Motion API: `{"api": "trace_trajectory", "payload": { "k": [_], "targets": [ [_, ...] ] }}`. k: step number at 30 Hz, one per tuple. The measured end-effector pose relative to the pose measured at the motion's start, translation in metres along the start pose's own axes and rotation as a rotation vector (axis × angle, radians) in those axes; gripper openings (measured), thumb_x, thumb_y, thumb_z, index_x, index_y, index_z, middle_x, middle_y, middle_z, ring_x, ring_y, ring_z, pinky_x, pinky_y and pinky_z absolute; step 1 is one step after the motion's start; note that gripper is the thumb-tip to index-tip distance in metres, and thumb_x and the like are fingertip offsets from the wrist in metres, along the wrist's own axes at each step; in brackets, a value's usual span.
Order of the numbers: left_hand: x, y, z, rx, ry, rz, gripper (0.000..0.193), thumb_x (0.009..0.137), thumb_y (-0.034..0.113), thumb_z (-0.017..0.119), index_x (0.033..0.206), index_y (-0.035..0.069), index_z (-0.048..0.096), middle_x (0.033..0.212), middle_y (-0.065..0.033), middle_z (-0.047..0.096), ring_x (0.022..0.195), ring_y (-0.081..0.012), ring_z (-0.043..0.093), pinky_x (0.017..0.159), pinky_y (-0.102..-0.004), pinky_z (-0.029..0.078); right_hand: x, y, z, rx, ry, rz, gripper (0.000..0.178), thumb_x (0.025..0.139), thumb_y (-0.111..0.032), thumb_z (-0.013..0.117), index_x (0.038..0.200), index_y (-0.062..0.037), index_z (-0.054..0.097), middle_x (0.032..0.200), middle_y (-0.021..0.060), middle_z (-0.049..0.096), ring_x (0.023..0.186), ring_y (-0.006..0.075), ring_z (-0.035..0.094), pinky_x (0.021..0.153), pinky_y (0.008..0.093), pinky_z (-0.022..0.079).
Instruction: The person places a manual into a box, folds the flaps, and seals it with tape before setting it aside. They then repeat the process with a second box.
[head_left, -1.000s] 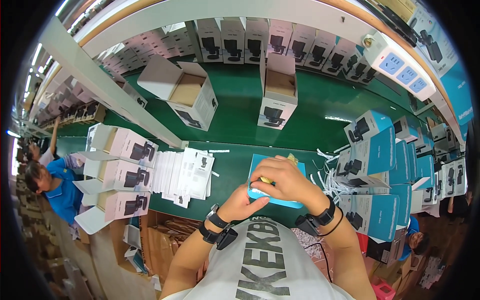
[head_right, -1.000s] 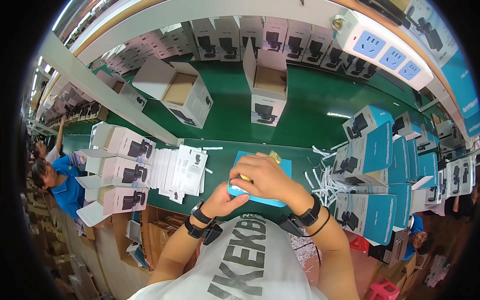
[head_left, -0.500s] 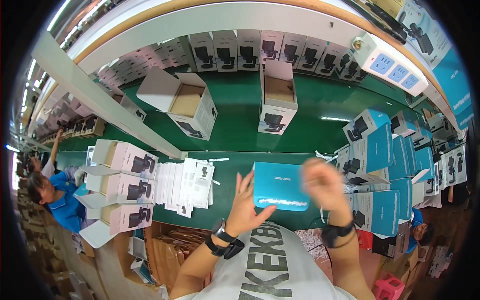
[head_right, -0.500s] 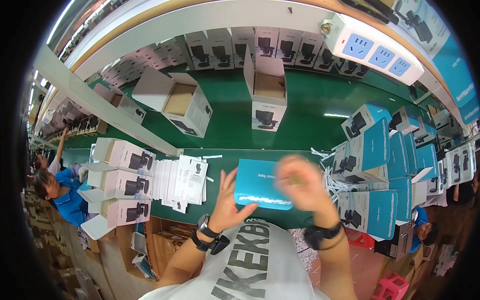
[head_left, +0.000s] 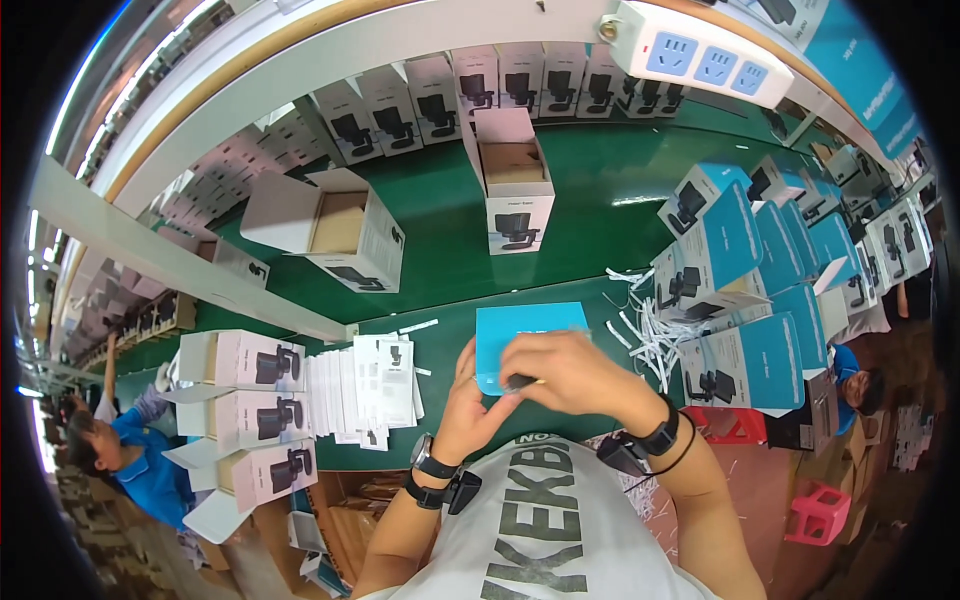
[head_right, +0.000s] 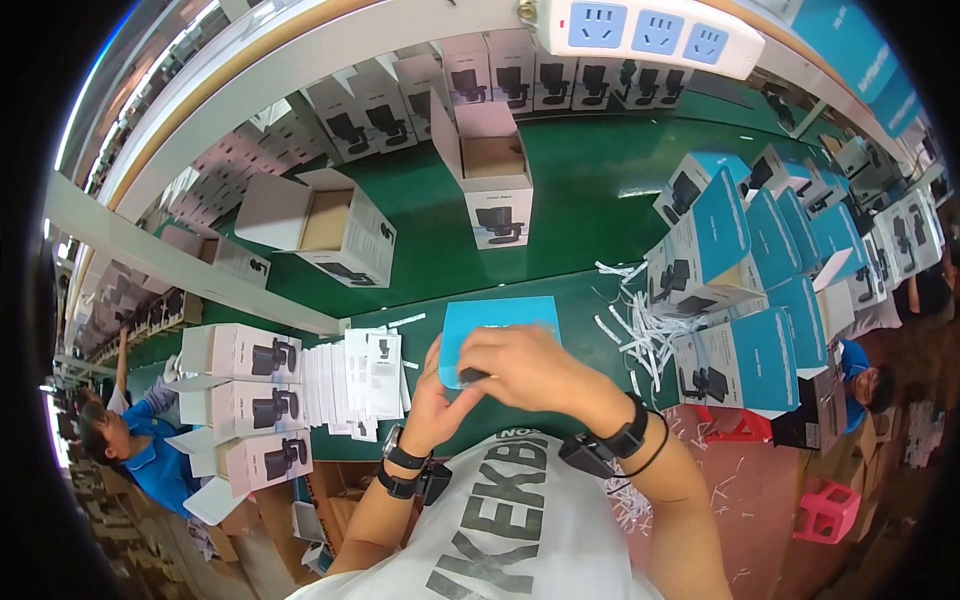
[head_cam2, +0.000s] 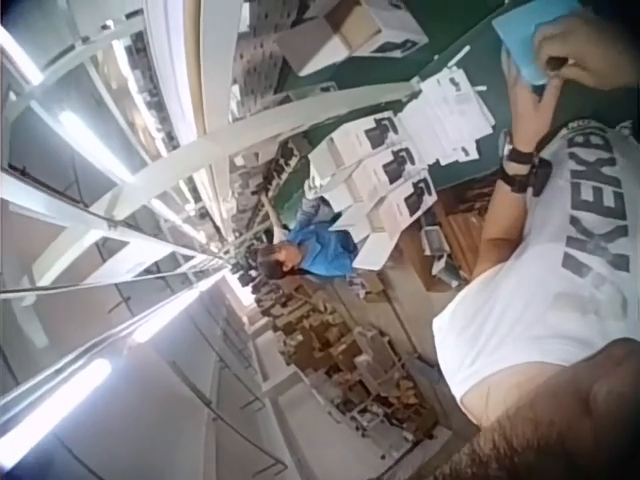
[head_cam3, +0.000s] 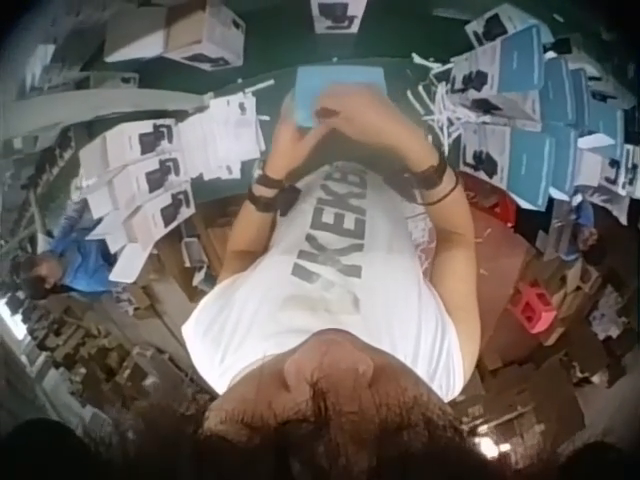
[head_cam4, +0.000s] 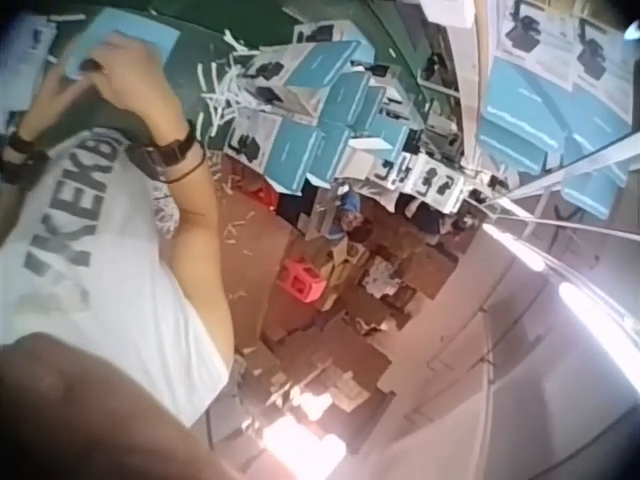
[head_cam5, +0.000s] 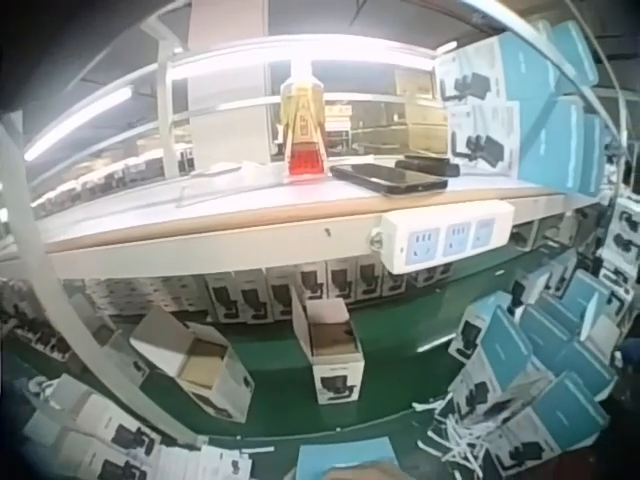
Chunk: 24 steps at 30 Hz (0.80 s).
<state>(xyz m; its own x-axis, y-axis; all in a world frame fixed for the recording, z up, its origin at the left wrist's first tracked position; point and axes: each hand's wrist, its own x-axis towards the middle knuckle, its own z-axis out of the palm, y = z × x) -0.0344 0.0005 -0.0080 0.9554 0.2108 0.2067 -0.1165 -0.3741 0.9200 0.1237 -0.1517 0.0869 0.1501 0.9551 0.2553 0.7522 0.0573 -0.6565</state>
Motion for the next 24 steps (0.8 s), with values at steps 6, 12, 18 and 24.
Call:
{"api": "trace_trajectory", "payload": {
  "k": [6, 12, 18, 24],
  "targets": [
    [-0.006, -0.007, 0.015, -0.548, 0.406, 0.0, 0.061, 0.081, 0.01, 0.088, 0.137, 0.005, 0.064, 0.152, -0.0191, 0.053, 0.15, -0.0383, 0.039, 0.121, -0.0484, 0.037, -0.142, 0.022, -0.045, 0.466, 1.024, 0.474, 0.025, 0.086, -0.001, 0.078, 0.11, -0.0008, 0.07, 0.103, 0.0024, 0.071, 0.085, 0.0119, 0.06, 0.07, 0.0274, 0.048],
    [0.012, 0.013, 0.0, -0.12, 0.274, -0.016, 0.058, 0.076, 0.005, 0.092, 0.129, 0.004, 0.068, 0.151, -0.019, 0.05, 0.143, -0.0366, 0.048, 0.115, -0.046, 0.046, -0.124, -0.006, -0.002, 0.14, 0.495, 0.535, 0.051, 0.081, -0.004, 0.085, 0.13, -0.0056, 0.07, 0.107, 0.0058, 0.072, 0.081, 0.0118, 0.059, 0.068, 0.0269, 0.048],
    [0.006, -0.014, 0.013, 0.263, 0.298, 0.084, 0.057, 0.075, 0.011, 0.094, 0.126, 0.007, 0.071, 0.149, -0.0191, 0.052, 0.136, -0.042, 0.056, 0.109, -0.0473, 0.052, -0.098, 0.03, 0.062, -0.241, 0.76, 0.442, 0.046, 0.081, -0.011, 0.088, 0.125, -0.013, 0.076, 0.114, 0.0099, 0.072, 0.069, 0.0181, 0.063, 0.06, 0.0296, 0.05],
    [-0.001, -0.042, 0.01, 0.299, 0.239, 0.269, 0.055, 0.074, 0.014, 0.094, 0.124, 0.008, 0.072, 0.149, -0.02, 0.053, 0.138, -0.0441, 0.053, 0.109, -0.0507, 0.051, -0.122, 0.043, 0.092, -0.268, 0.877, 0.396, 0.046, 0.076, -0.005, 0.088, 0.12, -0.0129, 0.078, 0.119, 0.01, 0.07, 0.066, 0.0165, 0.058, 0.056, 0.0285, 0.047]
  ]
}}
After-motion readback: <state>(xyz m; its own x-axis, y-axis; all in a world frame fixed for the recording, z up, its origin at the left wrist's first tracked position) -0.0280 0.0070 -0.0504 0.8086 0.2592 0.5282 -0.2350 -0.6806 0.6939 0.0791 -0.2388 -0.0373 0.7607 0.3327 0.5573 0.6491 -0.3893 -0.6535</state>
